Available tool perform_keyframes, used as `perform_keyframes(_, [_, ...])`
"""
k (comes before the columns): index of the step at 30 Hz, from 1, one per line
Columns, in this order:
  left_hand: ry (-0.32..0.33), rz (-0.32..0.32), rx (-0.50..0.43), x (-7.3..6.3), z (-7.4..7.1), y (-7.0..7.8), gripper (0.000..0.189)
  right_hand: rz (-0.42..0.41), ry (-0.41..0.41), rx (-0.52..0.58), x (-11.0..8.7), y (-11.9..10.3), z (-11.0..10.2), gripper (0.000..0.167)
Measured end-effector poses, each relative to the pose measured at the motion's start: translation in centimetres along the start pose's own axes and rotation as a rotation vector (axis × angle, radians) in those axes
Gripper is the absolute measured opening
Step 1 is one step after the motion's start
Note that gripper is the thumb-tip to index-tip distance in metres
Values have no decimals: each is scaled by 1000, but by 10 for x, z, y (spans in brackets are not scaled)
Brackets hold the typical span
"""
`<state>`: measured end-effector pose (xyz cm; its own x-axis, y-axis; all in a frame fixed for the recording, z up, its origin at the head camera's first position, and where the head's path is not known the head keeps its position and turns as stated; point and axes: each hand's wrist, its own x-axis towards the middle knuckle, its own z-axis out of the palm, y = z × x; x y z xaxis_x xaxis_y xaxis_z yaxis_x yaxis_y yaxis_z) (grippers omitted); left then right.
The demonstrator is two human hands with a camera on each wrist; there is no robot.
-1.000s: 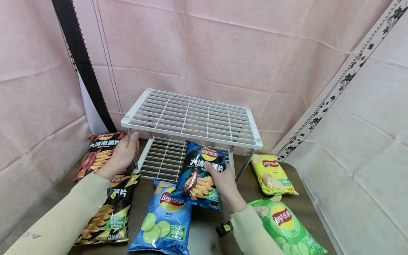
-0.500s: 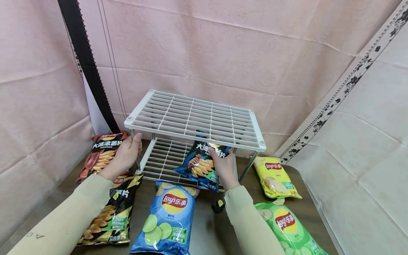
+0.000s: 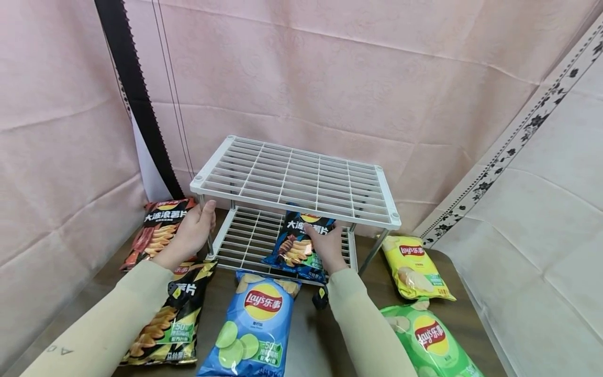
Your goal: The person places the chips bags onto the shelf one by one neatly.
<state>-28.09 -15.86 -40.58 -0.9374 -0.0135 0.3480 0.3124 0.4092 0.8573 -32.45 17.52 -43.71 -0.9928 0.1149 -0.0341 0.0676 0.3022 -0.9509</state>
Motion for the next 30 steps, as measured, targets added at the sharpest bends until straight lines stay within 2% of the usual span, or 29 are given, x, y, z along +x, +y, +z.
perform_keyframes(7, [-2,9,-1,-1,-1,0,56,58,-26,-85,4,13,2,109])
perform_keyframes(20, [23,40,15,3,0,0,56,-10,-88,-308,-27,14,1,98])
perform_keyframes(26, [8,30,29,0,0,3,58,-11,-109,-331,-30,10,6,92])
perform_keyframes(30, [3,21,27,-1,0,3,59,-37,-122,-315,-32,4,17,89])
